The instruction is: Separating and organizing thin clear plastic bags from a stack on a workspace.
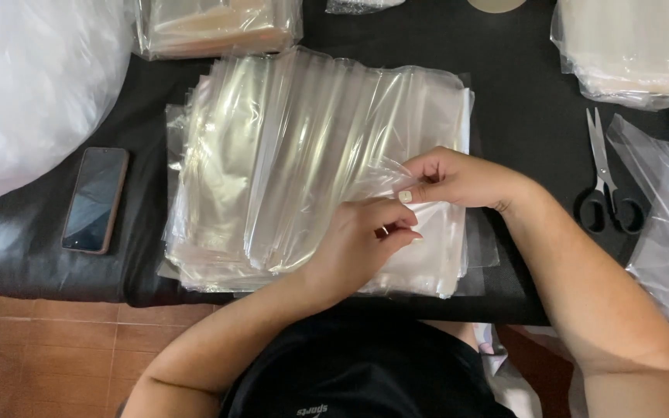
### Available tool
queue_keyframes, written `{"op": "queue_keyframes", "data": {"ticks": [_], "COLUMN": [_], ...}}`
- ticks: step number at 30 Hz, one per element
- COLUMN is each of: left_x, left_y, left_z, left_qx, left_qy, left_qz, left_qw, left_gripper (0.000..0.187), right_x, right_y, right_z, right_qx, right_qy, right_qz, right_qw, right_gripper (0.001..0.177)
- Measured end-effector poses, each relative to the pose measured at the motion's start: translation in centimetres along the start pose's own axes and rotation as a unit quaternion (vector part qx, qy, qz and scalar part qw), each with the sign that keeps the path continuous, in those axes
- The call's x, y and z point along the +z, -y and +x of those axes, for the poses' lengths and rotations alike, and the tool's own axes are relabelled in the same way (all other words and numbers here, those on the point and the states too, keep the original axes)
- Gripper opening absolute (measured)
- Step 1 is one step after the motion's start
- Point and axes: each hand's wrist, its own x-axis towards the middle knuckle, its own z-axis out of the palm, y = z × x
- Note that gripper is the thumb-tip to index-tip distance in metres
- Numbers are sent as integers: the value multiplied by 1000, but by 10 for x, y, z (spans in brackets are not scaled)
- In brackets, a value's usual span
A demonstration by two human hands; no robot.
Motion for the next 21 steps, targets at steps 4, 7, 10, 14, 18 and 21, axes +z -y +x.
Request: {"op": "queue_keyframes", "data": {"ticks": [4, 7, 10, 14, 18, 21], "left_x": [-18, -21, -25, -28, -31, -28], "left_y": [-21, -14, -20, -17, -13, -3], "left_z": [9, 16, 26, 36, 40, 39], "left_qx": [-21, 10, 27, 34, 8, 30], "left_qy": [-6, -35, -48, -63, -64, -72], "left_qz": [22, 49, 84, 80, 61, 114], "left_qw": [1000, 998, 995, 994, 996, 990], "left_gripper": [13, 12, 12, 13, 18, 16], "right_x": [-1, 0, -6, -19, -27, -2], "right_y": [3, 7, -10, -39, -57, 2], "right_z": [1, 2, 3, 2, 1, 0], "right_qx": [4, 13, 9, 5, -1, -23], "right_qy": [6, -2, -14, -29, -48, -8], "right_qz": [-4, -13, -28, -16, 0, -30], "right_qw": [1000, 1000, 999, 999, 999, 999], "right_gripper": [16, 16, 21, 19, 26, 15]}}
